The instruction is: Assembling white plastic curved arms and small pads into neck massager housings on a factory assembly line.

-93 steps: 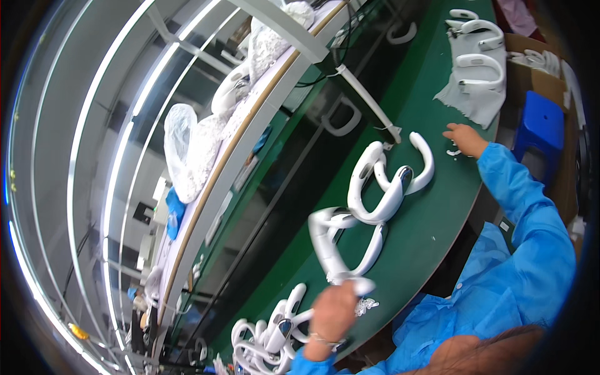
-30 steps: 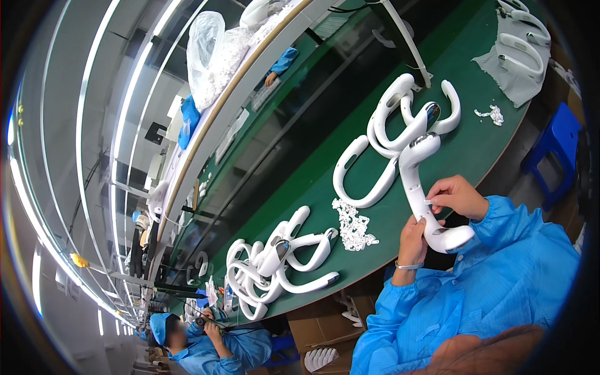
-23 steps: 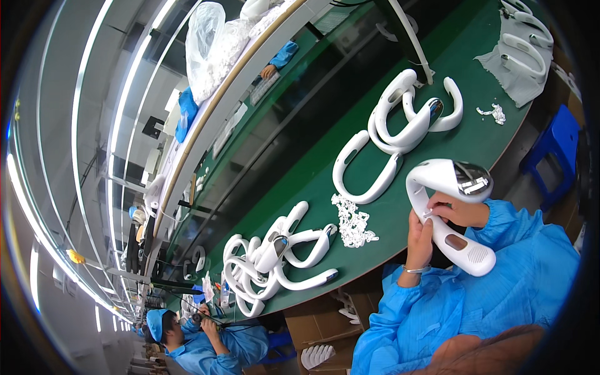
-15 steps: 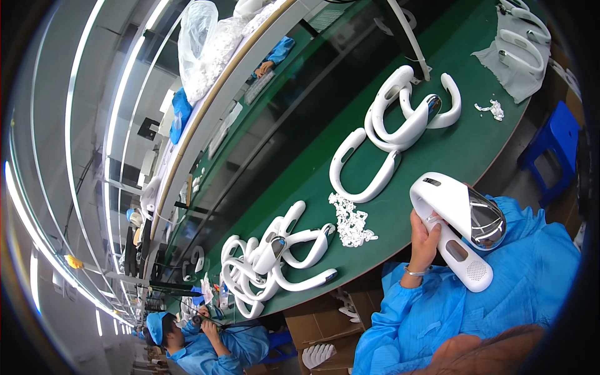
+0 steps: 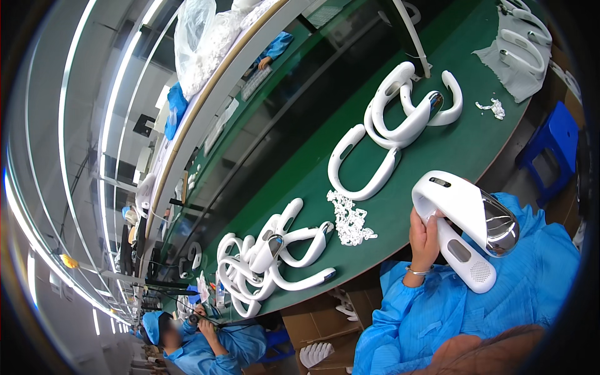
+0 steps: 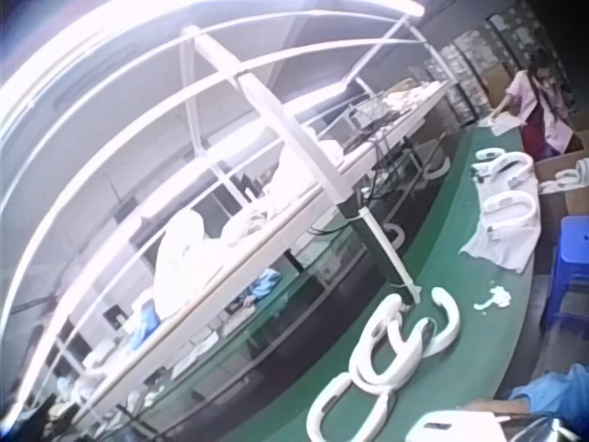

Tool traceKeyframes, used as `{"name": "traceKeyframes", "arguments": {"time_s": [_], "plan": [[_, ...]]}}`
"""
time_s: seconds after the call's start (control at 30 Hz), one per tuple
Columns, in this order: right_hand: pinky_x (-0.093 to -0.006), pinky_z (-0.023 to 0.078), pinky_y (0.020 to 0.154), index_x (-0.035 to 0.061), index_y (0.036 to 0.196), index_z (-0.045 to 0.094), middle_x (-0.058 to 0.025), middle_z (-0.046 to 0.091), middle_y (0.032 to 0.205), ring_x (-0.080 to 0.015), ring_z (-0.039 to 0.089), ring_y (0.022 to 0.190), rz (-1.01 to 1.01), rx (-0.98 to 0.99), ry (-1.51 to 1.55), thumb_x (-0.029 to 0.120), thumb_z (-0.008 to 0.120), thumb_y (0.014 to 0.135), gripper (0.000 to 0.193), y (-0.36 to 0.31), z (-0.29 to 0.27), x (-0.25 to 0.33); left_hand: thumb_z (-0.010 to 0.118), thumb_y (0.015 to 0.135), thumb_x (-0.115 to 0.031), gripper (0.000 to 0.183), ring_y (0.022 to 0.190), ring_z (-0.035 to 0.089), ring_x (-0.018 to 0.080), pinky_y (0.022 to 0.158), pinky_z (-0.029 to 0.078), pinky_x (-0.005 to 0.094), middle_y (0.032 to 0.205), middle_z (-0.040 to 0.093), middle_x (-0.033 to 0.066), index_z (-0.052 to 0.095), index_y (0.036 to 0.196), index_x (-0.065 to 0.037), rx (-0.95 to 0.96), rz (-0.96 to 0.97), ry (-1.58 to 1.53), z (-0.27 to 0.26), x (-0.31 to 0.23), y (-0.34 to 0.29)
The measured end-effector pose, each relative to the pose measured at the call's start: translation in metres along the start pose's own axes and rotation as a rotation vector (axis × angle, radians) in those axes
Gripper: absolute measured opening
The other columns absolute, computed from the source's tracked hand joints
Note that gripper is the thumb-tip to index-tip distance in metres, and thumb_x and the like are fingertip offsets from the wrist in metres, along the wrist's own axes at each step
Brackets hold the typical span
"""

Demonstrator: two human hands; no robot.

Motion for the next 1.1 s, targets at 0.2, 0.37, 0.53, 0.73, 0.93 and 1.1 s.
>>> {"name": "traceKeyframes", "arguments": {"time_s": [0.2,0.37,0.53,0.73,0.93,1.1], "plan": [[-0.0254,0.051,0.065,0.0029,0.098,0.065,-0.0061,0.066,0.088,-0.0115,0.061,0.073,0.010,0.016,0.034,0.005,0.066,0.079,0.019,0.002,0.008,-0.006,0.045,0.094,-0.006,0.046,0.104,0.055,0.0164,0.089,0.043,0.0264,0.118,0.054,0.0140,0.031,0.136,0.007,-0.091,0.032,-0.146,-0.007,-0.001,-0.005],[-0.0244,0.051,0.065,0.0025,0.098,0.065,-0.0058,0.066,0.088,-0.0104,0.061,0.074,0.023,0.022,0.055,0.004,0.066,0.080,0.018,0.001,0.017,-0.009,0.046,0.094,-0.006,0.045,0.104,0.055,0.0158,0.089,0.044,0.0266,0.116,0.055,0.0123,0.033,0.135,0.008,-0.168,-0.033,-0.139,-0.022,0.019,-0.014],[-0.0234,0.051,0.064,0.0020,0.099,0.065,-0.0055,0.066,0.089,-0.0093,0.061,0.074,0.051,0.040,0.112,0.004,0.065,0.081,0.018,0.003,0.023,-0.016,0.048,0.094,-0.006,0.041,0.101,0.056,0.0149,0.088,0.044,0.0264,0.115,0.056,0.0110,0.038,0.132,0.007,-0.208,-0.093,-0.221,-0.033,0.036,-0.016],[-0.0215,0.050,0.069,-0.0002,0.107,0.063,-0.0042,0.067,0.089,-0.0069,0.059,0.080,-0.088,0.122,-0.067,0.004,0.066,0.081,0.027,0.018,0.036,-0.033,0.048,0.092,-0.002,0.035,0.103,0.055,0.0141,0.089,0.044,0.0259,0.114,0.056,0.0088,0.044,0.126,0.004,-0.278,-0.031,-0.030,-0.060,0.038,-0.024],[-0.0291,0.049,0.059,-0.0019,0.103,0.064,-0.0103,0.067,0.083,-0.0165,0.062,0.066,0.182,0.286,-0.209,0.020,0.055,0.090,0.027,0.062,0.069,-0.070,0.048,0.092,-0.002,0.038,0.092,0.064,0.0298,0.074,0.057,0.0417,0.110,0.056,0.0202,0.035,0.127,0.000,-0.504,-0.290,-0.425,-0.111,0.020,-0.051],[-0.0443,0.049,0.068,0.0018,0.083,0.065,-0.0180,0.062,0.084,-0.0367,0.061,0.075,-0.343,0.480,-0.979,0.020,0.063,0.077,0.020,0.079,0.134,-0.086,0.048,0.091,-0.003,0.035,0.088,0.064,0.0310,0.070,0.058,0.0409,0.107,0.057,0.0197,0.037,0.123,0.000,-0.563,-0.312,-0.311,-0.158,0.023,-0.077]]}}
Point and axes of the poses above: each hand's wrist, its own y-axis towards the middle knuckle, its own z-axis out of the palm, x = y × z, the point moved 10 cm from there along y, towards the middle knuckle
